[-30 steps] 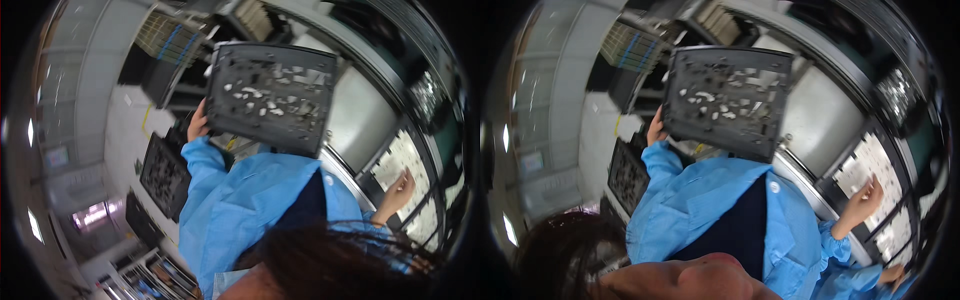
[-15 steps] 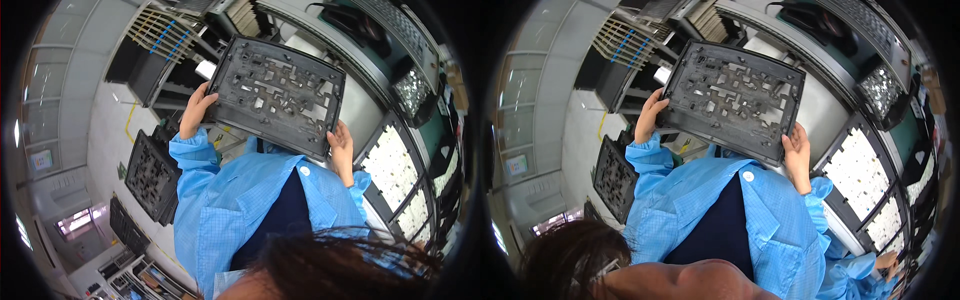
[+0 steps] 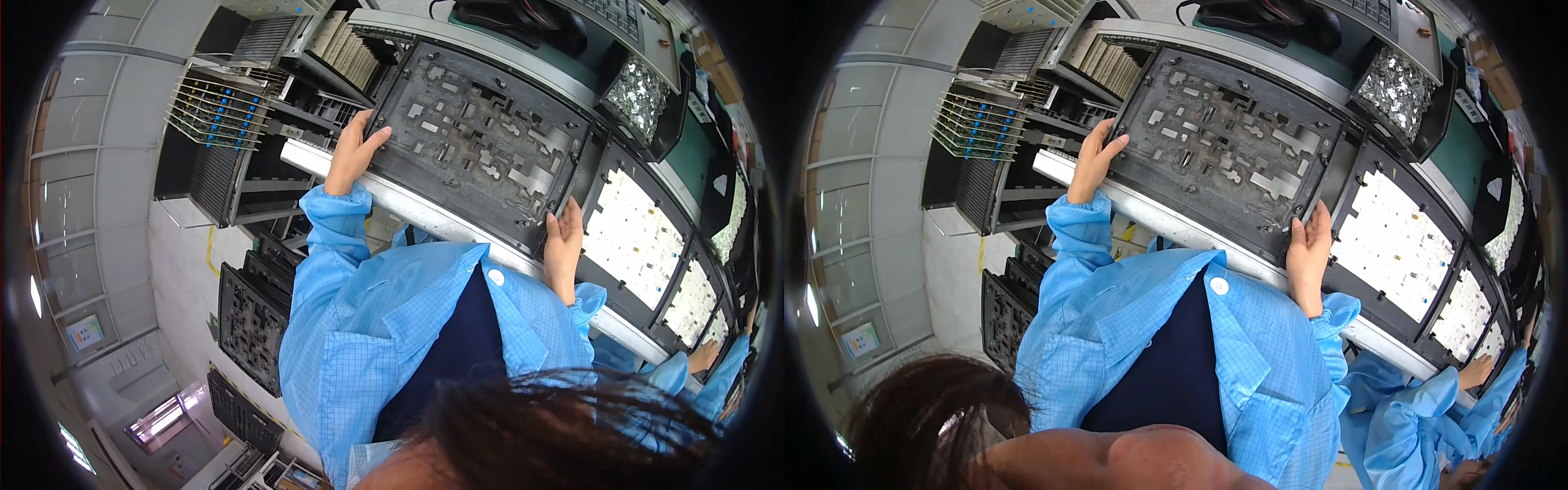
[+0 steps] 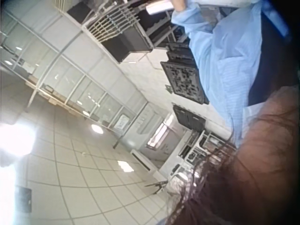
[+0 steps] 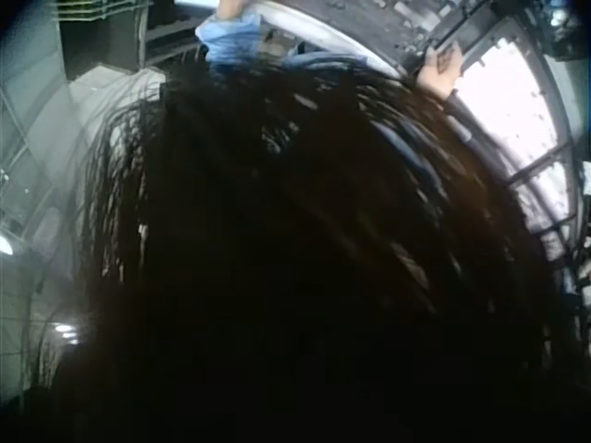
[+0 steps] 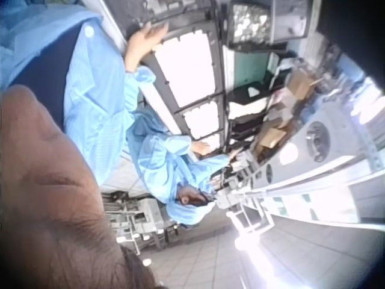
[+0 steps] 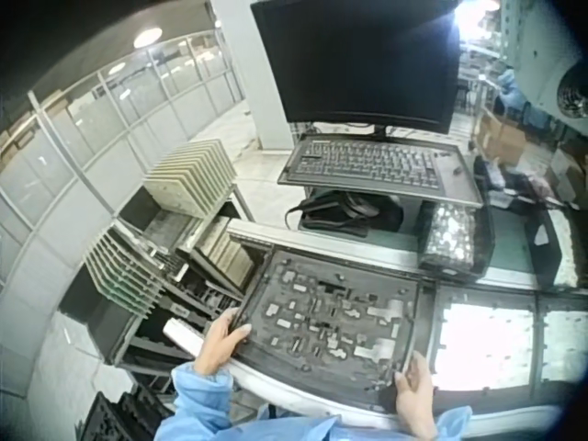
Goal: Manual assembly of electronic components and base plates at a production workstation.
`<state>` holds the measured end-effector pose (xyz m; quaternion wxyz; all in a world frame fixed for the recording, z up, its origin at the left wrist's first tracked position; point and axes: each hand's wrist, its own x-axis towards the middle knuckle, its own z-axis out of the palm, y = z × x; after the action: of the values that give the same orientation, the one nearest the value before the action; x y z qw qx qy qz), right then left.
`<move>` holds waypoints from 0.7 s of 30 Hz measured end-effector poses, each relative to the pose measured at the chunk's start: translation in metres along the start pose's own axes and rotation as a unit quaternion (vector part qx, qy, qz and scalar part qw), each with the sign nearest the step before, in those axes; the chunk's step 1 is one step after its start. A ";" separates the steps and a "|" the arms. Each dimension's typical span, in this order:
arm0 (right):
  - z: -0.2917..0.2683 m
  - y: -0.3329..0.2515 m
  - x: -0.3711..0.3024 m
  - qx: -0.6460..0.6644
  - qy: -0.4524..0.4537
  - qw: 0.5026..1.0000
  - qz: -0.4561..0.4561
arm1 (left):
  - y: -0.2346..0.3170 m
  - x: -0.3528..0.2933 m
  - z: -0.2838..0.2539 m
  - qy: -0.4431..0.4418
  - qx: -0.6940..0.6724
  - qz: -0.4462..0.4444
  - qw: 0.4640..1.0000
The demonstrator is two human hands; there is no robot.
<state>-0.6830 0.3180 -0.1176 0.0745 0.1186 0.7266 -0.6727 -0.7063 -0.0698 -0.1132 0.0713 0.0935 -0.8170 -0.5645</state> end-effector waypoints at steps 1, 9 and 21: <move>0.000 0.000 0.000 -0.009 0.000 1.000 -0.007 | -0.001 0.000 0.000 -0.001 0.012 0.006 1.000; 0.008 -0.020 -0.002 -0.199 -0.001 0.978 -0.055 | 0.008 0.004 -0.006 -0.036 0.134 -0.009 0.990; 0.009 -0.210 -0.026 -0.113 0.019 0.818 -0.564 | 0.015 -0.012 0.009 0.084 0.234 0.187 0.950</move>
<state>-0.7161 0.2934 0.0904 -0.3190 -0.3085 0.7384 -0.5078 -0.6974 -0.0534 -0.1024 0.2205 -0.0002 -0.9200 -0.3239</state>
